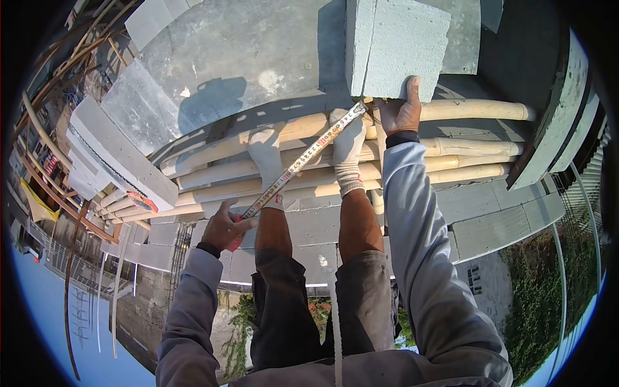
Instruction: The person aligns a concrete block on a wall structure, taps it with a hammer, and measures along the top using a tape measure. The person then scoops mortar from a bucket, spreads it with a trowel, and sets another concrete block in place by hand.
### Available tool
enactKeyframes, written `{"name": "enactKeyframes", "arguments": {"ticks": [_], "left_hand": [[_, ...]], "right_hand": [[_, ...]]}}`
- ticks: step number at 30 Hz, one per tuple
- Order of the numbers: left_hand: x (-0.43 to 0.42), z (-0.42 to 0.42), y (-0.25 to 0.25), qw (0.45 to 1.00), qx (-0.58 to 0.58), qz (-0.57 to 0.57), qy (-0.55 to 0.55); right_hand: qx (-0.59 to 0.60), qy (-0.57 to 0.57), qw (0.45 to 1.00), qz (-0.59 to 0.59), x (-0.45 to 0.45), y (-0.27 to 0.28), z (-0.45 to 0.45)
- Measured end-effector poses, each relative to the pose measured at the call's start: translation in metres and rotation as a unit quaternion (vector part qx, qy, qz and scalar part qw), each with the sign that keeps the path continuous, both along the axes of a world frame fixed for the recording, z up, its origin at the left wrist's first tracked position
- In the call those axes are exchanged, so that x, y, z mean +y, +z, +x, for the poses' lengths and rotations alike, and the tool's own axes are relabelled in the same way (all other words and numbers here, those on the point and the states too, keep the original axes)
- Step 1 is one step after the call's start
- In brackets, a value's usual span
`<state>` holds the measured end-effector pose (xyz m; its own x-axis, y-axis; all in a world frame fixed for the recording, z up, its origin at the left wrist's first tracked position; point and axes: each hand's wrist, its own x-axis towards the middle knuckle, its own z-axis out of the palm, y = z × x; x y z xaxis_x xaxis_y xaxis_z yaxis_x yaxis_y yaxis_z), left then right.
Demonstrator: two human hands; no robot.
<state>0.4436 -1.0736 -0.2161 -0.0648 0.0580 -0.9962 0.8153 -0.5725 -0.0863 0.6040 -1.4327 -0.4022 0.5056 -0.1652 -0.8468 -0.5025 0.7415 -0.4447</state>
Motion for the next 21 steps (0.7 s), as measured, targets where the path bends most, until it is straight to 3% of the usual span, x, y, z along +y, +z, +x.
{"name": "enactKeyframes", "arguments": {"ticks": [7, 11, 15, 21], "left_hand": [[-0.017, -0.016, 0.022, 0.998, 0.055, -0.025, -0.018], [-0.01, -0.029, 0.01, 0.993, 0.085, -0.048, -0.06], [-0.006, 0.015, -0.04, 0.996, -0.009, -0.052, -0.074], [-0.099, 0.156, -0.102, 0.973, -0.206, -0.097, -0.042]], "right_hand": [[0.006, 0.025, 0.999, -0.023, -0.002, 0.001, 0.0], [0.016, 0.056, 0.998, -0.04, -0.005, 0.001, -0.001], [0.05, 0.076, 0.995, -0.034, -0.015, -0.001, -0.001], [0.025, 0.081, 0.996, -0.004, -0.025, 0.0, 0.0]]}}
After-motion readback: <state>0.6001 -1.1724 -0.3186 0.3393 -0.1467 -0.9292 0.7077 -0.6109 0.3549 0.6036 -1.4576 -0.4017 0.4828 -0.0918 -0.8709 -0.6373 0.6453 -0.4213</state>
